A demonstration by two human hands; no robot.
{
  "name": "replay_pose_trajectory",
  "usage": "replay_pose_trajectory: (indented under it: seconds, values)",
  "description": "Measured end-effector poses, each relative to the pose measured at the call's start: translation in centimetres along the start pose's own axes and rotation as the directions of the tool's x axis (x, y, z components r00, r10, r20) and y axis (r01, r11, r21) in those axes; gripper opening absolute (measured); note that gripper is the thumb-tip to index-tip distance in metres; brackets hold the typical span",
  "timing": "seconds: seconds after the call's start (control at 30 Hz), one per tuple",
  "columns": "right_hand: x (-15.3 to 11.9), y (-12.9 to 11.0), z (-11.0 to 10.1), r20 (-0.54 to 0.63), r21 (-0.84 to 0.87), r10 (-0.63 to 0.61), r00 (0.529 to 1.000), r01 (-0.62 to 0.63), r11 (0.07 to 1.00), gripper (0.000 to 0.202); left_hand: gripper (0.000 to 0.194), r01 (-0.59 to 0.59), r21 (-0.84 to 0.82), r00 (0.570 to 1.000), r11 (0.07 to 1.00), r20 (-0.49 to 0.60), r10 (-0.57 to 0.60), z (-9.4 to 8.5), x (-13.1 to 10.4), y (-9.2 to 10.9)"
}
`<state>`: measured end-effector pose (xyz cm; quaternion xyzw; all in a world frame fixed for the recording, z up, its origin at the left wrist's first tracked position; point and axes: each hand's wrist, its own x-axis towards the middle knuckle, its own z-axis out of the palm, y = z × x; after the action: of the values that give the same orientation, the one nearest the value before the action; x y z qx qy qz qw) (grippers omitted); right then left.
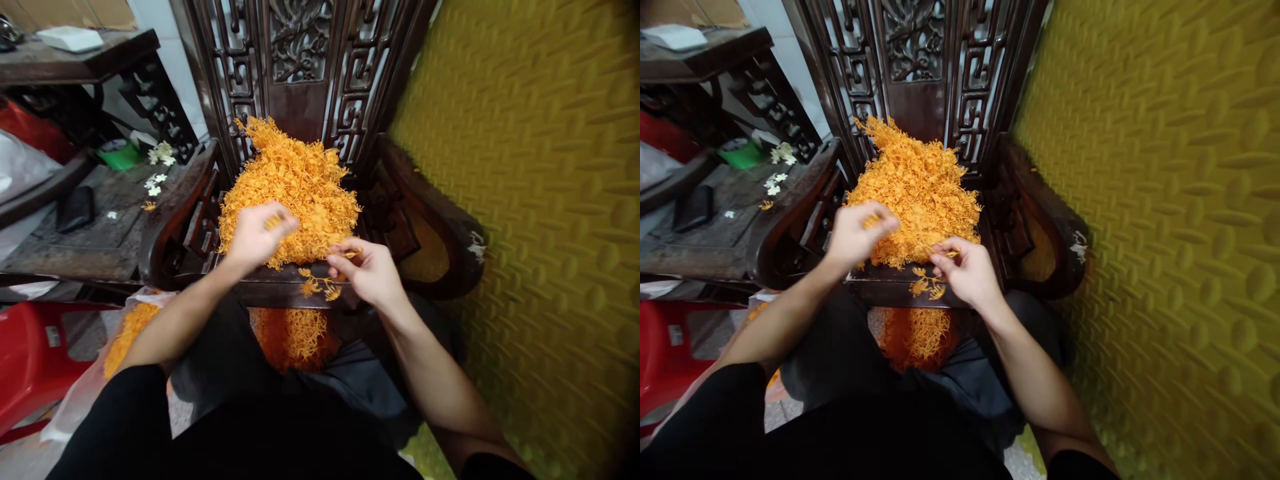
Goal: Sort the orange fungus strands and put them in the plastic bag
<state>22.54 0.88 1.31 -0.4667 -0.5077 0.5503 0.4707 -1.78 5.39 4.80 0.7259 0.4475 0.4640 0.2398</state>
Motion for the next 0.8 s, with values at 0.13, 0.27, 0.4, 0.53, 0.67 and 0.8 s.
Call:
replay_pose_trajectory:
  seconds: [0.13,0.27,0.4,0.53,0.67,0.8]
  values:
    - [0.6,0.2,-1.1,-0.017,0.118,0.005,1.0,-0.003,0.993,0.036,0.027,0.232,-0.353,0.962,0.906,-0.056,-0.268,-0.9,1.2,-2.2]
    - [1.1,0.2,-1.1,0.064,0.231,0.015,0.998,-0.029,0.973,0.035,0.03,0.392,-0.429,0.915,0.814,0.272,-0.297,0.7,0.4,-1.5]
    - [1.0,0.6,-0.9,0.042,0.177,-0.023,0.999,0.015,0.984,0.035,0.033,0.476,-0.453,0.865,0.753,0.396,-0.309,1.6,-0.3,-0.4]
    - [0.7,1.1,-0.6,-0.02,-0.106,-0.184,0.983,0.181,0.978,0.033,0.032,0.439,-0.338,0.864,0.832,0.414,-0.288,1.8,-0.5,0.3]
    - [0.2,1.5,0.0,0.012,-0.559,-0.548,0.836,0.46,0.69,0.018,0.031,0.229,-0.15,0.929,0.962,0.329,-0.17,2.9,-1.1,1.6]
    - [0.0,1.7,0.1,0.243,-0.817,-0.711,0.66,0.534,0.216,0.022,0.038,0.247,-0.002,0.907,0.969,0.353,-0.23,4.1,-1.7,2.1]
